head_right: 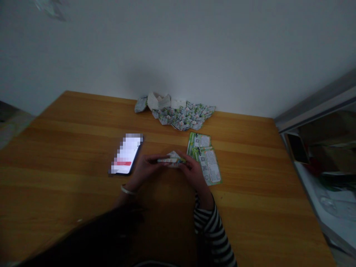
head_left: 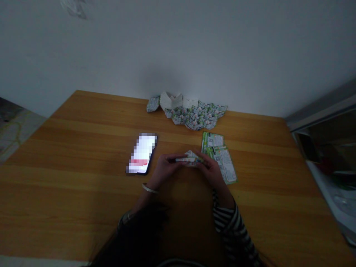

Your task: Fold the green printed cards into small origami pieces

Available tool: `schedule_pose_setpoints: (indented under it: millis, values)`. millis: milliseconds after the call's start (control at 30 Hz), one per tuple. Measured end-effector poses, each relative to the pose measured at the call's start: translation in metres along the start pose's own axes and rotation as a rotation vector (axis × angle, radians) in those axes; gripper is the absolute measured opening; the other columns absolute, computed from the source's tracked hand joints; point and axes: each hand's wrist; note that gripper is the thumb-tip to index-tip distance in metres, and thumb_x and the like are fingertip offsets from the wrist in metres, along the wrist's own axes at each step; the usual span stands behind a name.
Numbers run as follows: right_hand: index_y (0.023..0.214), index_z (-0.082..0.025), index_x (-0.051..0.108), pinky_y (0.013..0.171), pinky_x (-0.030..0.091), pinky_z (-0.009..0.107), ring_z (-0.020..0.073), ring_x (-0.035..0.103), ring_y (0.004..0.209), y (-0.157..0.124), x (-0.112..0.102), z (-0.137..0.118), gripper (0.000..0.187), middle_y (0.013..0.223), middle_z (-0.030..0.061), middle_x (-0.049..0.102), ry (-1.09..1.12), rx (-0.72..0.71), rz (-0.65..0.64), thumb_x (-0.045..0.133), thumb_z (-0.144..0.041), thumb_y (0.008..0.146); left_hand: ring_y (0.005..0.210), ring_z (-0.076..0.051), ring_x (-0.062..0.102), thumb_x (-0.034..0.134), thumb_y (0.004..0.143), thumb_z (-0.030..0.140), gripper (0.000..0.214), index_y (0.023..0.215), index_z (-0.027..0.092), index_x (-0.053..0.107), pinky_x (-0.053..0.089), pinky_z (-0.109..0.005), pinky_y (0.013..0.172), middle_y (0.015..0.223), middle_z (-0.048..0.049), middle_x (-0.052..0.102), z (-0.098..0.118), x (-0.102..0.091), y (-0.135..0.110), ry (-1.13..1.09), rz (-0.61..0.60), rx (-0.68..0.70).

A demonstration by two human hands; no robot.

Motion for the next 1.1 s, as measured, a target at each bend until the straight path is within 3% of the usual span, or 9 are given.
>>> schedule_pose_setpoints:
  millis: [100,267,333,400,533,900,1100]
  values:
    - [0.133,-0.023,0.059,0.062,0.053,0.028,0.0167,0.063,0.065,0.000,-0.002,0.002,0.046,0.074,-0.0010,0.072,-0.054,-0.011,0.086,0.057,-0.037,0.089,0.095,-0.025,0.072,0.076,0.073,0.029,0.034,0.105,0.019,0.074,0.055,-0.040,0.089,0.105,-0.0054,0.076,0.005,-0.002,-0.001,0.009,-0.006,-0.037]
    - [0.131,-0.020,0.060,0.051,0.044,0.025,0.0136,0.051,0.049,-0.001,-0.003,0.004,0.046,0.054,-0.0051,0.060,0.014,0.006,0.211,0.059,-0.036,0.088,0.103,-0.025,0.069,0.068,0.082,0.031,0.031,0.110,0.019,0.073,0.052,-0.039,0.095,0.113,-0.0051,0.073,0.011,0.001,-0.003,-0.047,-0.067,-0.057]
    - [0.126,-0.020,0.064,0.056,0.047,0.026,0.0143,0.056,0.053,-0.002,-0.003,0.004,0.042,0.058,-0.0041,0.064,0.051,0.003,0.239,0.060,-0.034,0.087,0.106,-0.024,0.068,0.065,0.085,0.032,0.032,0.112,0.018,0.072,0.051,-0.039,0.098,0.117,-0.0060,0.071,0.012,0.002,-0.004,-0.108,-0.079,-0.068]
    - [0.115,-0.022,0.071,0.070,0.052,0.030,0.0178,0.066,0.073,-0.002,-0.003,0.004,0.033,0.079,0.0001,0.074,0.082,-0.032,0.238,0.060,-0.033,0.086,0.107,-0.024,0.068,0.065,0.085,0.032,0.032,0.113,0.017,0.071,0.050,-0.039,0.099,0.118,-0.0070,0.071,0.011,0.002,-0.004,-0.173,-0.088,-0.079]
    - [0.109,-0.025,0.074,0.088,0.053,0.036,0.0226,0.068,0.099,-0.003,-0.004,0.001,0.027,0.107,0.0028,0.075,0.053,-0.095,0.179,0.059,-0.032,0.087,0.102,-0.023,0.069,0.066,0.085,0.031,0.031,0.111,0.017,0.072,0.051,-0.038,0.097,0.114,-0.0078,0.073,0.008,-0.001,-0.004,-0.238,-0.097,-0.106]
    - [0.102,-0.027,0.076,0.089,0.056,0.042,0.0244,0.072,0.096,-0.002,-0.001,0.001,0.023,0.102,0.0007,0.077,0.059,-0.069,0.247,0.067,-0.033,0.082,0.106,-0.024,0.068,0.065,0.086,0.032,0.033,0.113,0.016,0.071,0.051,-0.038,0.096,0.117,-0.0080,0.072,0.012,-0.003,-0.004,-0.212,-0.102,-0.063]
    - [0.097,-0.026,0.078,0.085,0.058,0.041,0.0241,0.074,0.089,-0.002,0.001,0.004,0.023,0.098,0.0033,0.078,0.080,0.003,0.143,0.075,-0.032,0.075,0.114,-0.023,0.064,0.061,0.089,0.031,0.031,0.116,0.020,0.070,0.047,-0.039,0.103,0.123,-0.0055,0.069,0.012,-0.001,-0.002,-0.186,-0.054,0.035]
Point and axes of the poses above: each hand's wrist, its own y-axis towards the middle knuckle, its own x-axis out of the palm, z = x × y
